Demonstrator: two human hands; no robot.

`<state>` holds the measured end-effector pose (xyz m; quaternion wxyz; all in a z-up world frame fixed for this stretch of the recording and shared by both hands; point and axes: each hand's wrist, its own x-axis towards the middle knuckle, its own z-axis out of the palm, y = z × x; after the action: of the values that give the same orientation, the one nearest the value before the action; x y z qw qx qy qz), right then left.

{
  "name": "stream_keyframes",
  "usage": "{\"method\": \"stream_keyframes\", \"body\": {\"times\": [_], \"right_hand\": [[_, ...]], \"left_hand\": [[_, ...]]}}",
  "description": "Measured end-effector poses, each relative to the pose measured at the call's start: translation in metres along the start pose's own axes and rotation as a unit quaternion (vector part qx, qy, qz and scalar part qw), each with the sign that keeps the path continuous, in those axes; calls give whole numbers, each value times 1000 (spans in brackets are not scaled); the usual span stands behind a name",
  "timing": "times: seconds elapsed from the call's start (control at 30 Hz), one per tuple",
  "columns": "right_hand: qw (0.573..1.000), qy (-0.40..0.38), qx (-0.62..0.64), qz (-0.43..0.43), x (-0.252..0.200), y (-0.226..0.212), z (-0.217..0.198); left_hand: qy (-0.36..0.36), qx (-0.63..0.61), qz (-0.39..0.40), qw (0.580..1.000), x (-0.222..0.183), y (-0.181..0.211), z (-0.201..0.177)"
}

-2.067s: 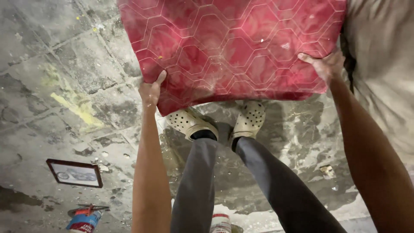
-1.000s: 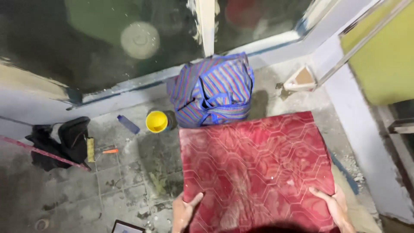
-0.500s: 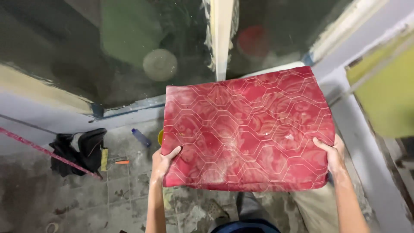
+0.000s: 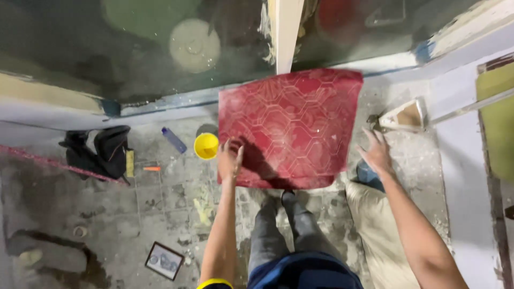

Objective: The person folds and moves mats, pillows, and cushions off the floor, then picks up and organizes trash, tape, paint containers, and tools by hand.

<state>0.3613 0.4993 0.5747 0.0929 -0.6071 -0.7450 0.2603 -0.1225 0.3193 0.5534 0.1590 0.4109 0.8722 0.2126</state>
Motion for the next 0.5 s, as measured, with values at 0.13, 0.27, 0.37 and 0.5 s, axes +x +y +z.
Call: {"method": "stream_keyframes", "body": {"times": [0.13, 0.27, 0.37, 0.5], "right_hand": [[995, -12, 64, -75, 5, -55, 29], [990, -81, 67, -96, -6, -86, 56], [988, -122, 29, -93, -26, -90, 78], [987, -120, 51, -89, -60, -92, 91]], "left_hand": [[-45, -19, 62, 997, -8, 40, 8], [-117, 4, 96, 988, -28, 41, 23], [-158, 69, 109, 979, -47, 30, 40], [-196, 61, 104, 973, -63, 21, 35]]}}
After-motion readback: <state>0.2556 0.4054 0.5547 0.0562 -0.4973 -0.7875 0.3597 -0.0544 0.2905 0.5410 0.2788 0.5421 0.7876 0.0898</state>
